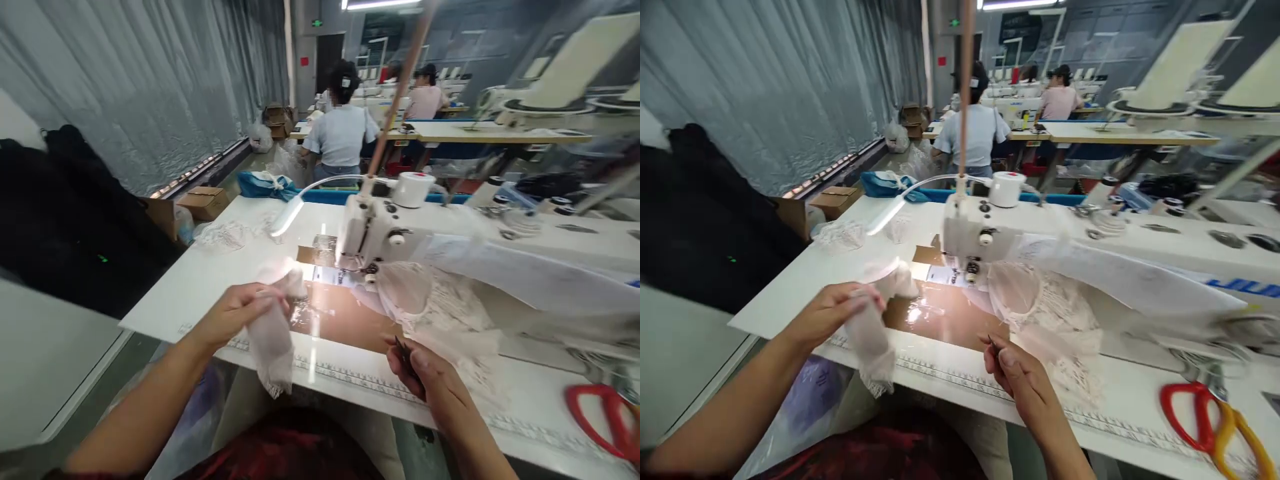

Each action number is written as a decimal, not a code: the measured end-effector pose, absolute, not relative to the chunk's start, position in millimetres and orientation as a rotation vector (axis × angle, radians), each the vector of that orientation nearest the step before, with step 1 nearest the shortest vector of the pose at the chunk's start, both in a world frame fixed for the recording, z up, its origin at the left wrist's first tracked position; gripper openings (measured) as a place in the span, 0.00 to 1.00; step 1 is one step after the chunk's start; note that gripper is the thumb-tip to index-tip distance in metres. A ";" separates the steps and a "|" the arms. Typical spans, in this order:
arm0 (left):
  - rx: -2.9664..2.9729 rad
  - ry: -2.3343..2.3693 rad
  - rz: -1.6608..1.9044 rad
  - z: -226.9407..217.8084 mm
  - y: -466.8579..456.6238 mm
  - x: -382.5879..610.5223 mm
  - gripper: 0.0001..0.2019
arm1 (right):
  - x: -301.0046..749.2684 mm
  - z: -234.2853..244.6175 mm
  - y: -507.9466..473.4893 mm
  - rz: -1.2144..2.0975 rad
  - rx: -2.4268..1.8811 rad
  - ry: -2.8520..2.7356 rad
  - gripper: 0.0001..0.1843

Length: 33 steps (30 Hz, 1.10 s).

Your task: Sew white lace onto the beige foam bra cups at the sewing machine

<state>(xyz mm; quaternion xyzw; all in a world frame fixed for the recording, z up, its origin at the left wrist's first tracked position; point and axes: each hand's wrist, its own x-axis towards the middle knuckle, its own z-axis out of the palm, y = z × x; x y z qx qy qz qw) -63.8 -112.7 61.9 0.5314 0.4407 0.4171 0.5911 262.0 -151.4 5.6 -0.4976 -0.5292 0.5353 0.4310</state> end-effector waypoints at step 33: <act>2.317 1.558 0.401 55.8 -77.3 -154.9 0.43 | 268.4 -21.0 -119.0 -0.272 -1.488 -2.244 0.21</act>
